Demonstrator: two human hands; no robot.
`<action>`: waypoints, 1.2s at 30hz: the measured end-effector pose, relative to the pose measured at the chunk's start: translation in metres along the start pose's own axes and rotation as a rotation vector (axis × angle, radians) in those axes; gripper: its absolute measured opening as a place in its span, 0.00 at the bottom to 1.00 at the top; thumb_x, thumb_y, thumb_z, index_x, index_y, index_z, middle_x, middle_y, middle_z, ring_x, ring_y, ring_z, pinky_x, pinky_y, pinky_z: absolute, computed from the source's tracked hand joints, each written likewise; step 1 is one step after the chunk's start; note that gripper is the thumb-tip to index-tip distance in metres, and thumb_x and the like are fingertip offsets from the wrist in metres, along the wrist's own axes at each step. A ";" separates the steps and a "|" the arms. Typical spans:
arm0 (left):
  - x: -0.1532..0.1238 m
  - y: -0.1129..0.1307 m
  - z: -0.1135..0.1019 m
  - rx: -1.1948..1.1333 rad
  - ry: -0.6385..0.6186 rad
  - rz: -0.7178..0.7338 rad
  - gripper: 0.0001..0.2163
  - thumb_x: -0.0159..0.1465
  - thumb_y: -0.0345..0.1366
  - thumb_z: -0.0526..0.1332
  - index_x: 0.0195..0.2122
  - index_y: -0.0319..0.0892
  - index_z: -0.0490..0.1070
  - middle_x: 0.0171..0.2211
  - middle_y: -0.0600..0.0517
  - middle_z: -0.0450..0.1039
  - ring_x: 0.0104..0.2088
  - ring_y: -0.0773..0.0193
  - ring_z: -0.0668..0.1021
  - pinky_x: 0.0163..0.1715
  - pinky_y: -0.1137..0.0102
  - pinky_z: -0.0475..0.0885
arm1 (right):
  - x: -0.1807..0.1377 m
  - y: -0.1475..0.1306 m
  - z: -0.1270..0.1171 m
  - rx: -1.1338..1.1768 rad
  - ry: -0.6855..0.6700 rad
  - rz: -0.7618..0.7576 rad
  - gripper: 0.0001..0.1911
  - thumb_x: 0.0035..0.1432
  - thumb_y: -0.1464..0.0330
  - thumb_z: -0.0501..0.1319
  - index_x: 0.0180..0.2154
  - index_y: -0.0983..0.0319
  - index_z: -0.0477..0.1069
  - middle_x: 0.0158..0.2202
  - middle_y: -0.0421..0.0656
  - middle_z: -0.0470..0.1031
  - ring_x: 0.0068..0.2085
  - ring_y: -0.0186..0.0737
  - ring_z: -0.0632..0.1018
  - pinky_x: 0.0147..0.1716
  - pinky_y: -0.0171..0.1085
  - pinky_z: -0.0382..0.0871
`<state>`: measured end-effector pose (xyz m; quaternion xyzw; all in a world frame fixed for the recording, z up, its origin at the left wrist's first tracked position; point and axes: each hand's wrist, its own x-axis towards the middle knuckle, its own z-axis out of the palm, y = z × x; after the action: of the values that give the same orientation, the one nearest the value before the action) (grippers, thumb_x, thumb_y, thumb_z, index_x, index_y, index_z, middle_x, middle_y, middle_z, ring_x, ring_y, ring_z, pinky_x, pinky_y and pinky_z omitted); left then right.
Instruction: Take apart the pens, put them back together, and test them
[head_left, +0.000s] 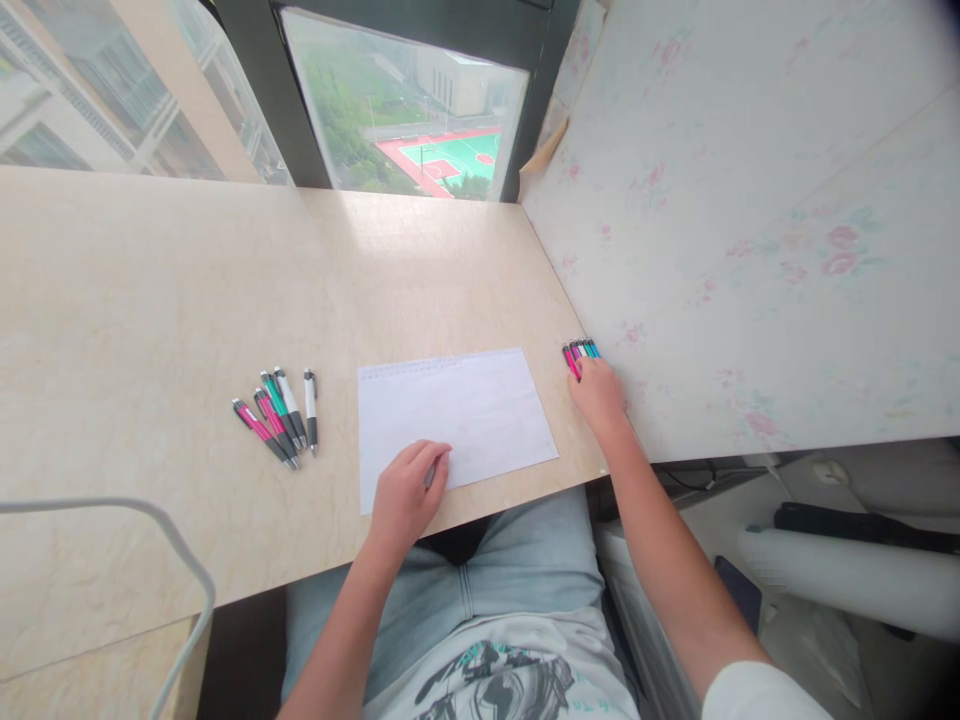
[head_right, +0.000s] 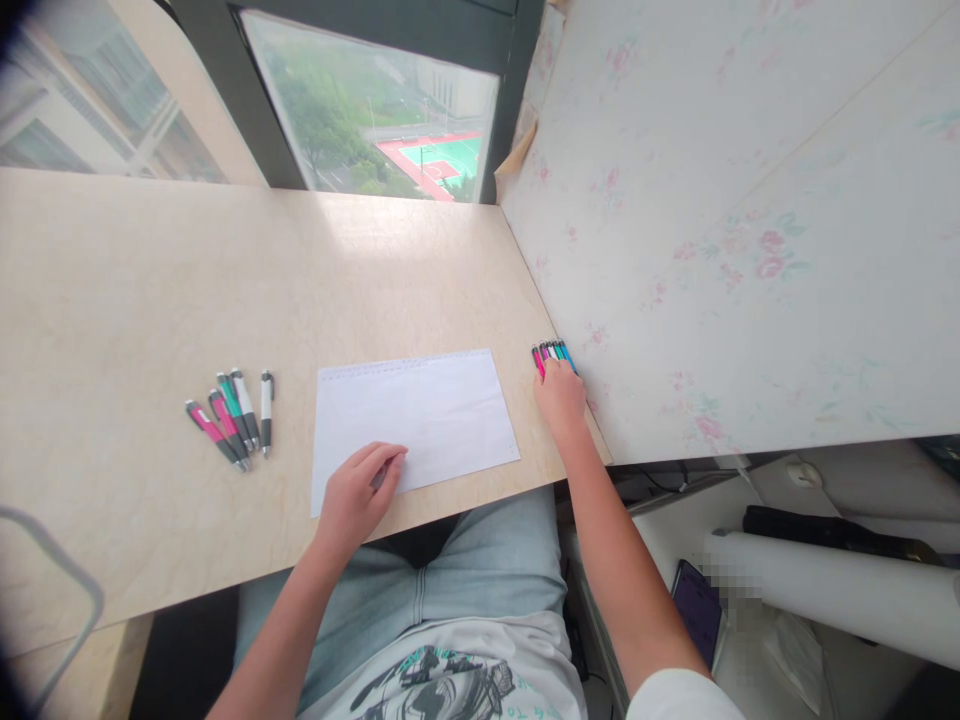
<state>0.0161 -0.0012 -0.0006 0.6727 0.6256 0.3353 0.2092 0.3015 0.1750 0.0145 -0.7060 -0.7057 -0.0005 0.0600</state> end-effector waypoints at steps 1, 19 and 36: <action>0.000 0.000 0.000 -0.001 -0.002 -0.003 0.08 0.69 0.36 0.53 0.40 0.45 0.71 0.38 0.50 0.76 0.41 0.59 0.78 0.41 0.65 0.71 | -0.002 0.000 0.001 -0.002 0.007 0.006 0.14 0.64 0.67 0.55 0.44 0.66 0.74 0.42 0.56 0.75 0.38 0.48 0.76 0.35 0.40 0.64; -0.001 -0.002 0.002 -0.024 -0.004 -0.017 0.08 0.68 0.35 0.53 0.41 0.45 0.72 0.39 0.50 0.77 0.41 0.59 0.77 0.42 0.65 0.70 | -0.008 -0.010 -0.002 -0.113 -0.008 0.125 0.13 0.65 0.67 0.54 0.45 0.66 0.73 0.43 0.53 0.74 0.40 0.46 0.77 0.37 0.39 0.64; -0.001 0.000 0.002 -0.039 0.007 -0.008 0.08 0.67 0.33 0.55 0.41 0.45 0.72 0.37 0.49 0.77 0.40 0.58 0.77 0.41 0.65 0.70 | -0.026 -0.014 -0.006 -0.084 0.114 0.008 0.13 0.64 0.67 0.53 0.43 0.65 0.74 0.42 0.51 0.75 0.36 0.45 0.75 0.32 0.39 0.62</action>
<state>0.0175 -0.0019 -0.0018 0.6649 0.6223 0.3487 0.2214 0.2882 0.1489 0.0195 -0.7095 -0.6977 -0.0703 0.0704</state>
